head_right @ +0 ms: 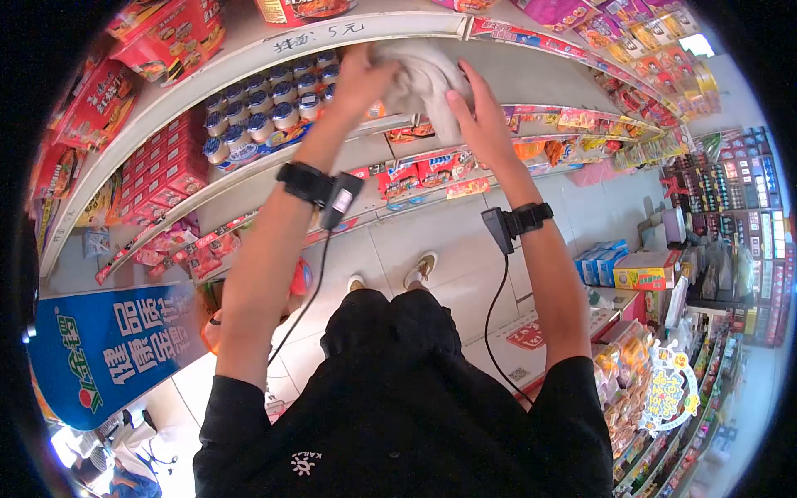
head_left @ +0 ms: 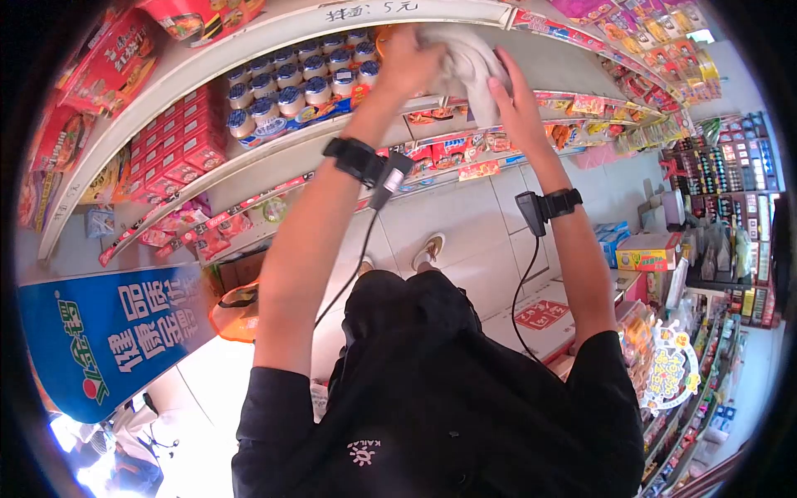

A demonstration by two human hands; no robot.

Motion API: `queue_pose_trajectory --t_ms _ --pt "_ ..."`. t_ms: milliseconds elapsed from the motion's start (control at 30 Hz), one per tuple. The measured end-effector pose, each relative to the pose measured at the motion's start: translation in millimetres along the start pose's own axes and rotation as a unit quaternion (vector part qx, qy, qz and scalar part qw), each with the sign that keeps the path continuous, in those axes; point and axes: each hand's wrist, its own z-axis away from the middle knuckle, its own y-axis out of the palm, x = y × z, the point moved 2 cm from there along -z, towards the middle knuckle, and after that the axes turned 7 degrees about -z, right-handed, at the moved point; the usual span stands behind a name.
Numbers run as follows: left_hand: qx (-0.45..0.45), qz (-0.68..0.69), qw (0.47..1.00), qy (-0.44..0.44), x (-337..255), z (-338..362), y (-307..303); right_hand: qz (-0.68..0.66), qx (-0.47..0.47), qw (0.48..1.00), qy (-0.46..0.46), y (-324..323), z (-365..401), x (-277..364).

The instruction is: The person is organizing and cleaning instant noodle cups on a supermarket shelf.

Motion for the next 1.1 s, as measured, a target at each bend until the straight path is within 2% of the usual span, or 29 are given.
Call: queue_pose_trajectory --t_ms 33,67,100,167,200,233,267,300,333,367,400,433,500,567,633,700,767,833,900,967,1000,1067,1100 --pt "0.0 0.0 1.0 0.0 16 -5 -13 0.017 0.02 1.0 -0.001 2 -1 4" --pt "-0.027 0.048 0.997 -0.056 42 -18 -24 0.017 0.02 1.0 -0.002 6 1 4" --pt "-0.054 0.097 0.988 -0.11 42 -22 -36 0.024 0.026 0.999 0.0 10 3 2" --pt "-0.101 0.123 0.982 -0.101 21 -15 -62 0.032 0.031 0.999 -0.002 14 3 -3" --pt "-0.101 0.079 0.982 -0.142 33 -16 -80 0.028 0.04 0.999 0.004 15 3 -6" --pt "-0.137 0.129 0.96 -0.208 76 -31 -95 0.023 0.048 0.999 0.01 15 4 -10" --pt "-0.119 0.183 0.962 -0.165 63 -16 -114 0.025 0.043 0.999 0.011 16 4 -16" --pt "-0.13 0.126 0.982 -0.056 119 -34 -138 0.044 0.055 0.997 0.012 17 4 -23" --pt "-0.178 0.118 0.946 -0.245 67 -11 -151 0.062 0.067 0.996 0.015 19 4 -27" --pt "-0.171 0.103 0.973 -0.116 121 -26 -177 0.063 0.062 0.996 0.015 20 4 -22" --pt "-0.168 0.103 0.974 -0.113 139 -33 -192 0.028 0.066 0.996 0.056 23 3 -14" --pt "-0.164 -0.013 0.984 -0.075 151 -40 -206 -0.008 0.07 0.993 0.096 25 2 -11" --pt "-0.154 -0.241 0.958 -0.001 166 -45 -226 0.0 0.067 0.994 0.09 32 -1 -21" --pt "-0.142 -0.463 0.873 0.064 171 -37 -247 0.0 0.076 0.994 0.078 43 -5 -37" --pt "-0.244 -0.623 0.734 0.118 127 -7 -224 0.028 0.076 0.997 0.011 52 -12 -56" --pt "-0.248 -0.635 0.728 0.072 69 12 -197 0.026 0.086 0.996 0.018 57 -16 -58" --pt "-0.183 -0.597 0.78 0.017 55 17 -176 0.034 0.093 0.995 0.025 52 -17 -57" --pt "-0.211 -0.613 0.747 0.147 46 22 -151 0.055 0.062 0.996 -0.014 47 -19 -52" --pt "-0.183 -0.584 0.776 0.151 33 21 -127 0.074 0.053 0.996 -0.026 41 -22 -53" --pt "-0.076 -0.58 0.798 0.145 25 26 -108 0.09 0.042 0.994 -0.035 36 -19 -52" --pt "-0.08 -0.592 0.79 0.136 24 27 -103 0.112 0.025 0.991 -0.063 34 -20 -46" --pt "-0.136 -0.554 0.786 0.239 22 30 -91 0.118 0.017 0.988 -0.094 35 -24 -39" --pt "-0.137 -0.563 0.783 0.226 25 31 -86 0.129 0.032 0.985 -0.112 35 -24 -36"
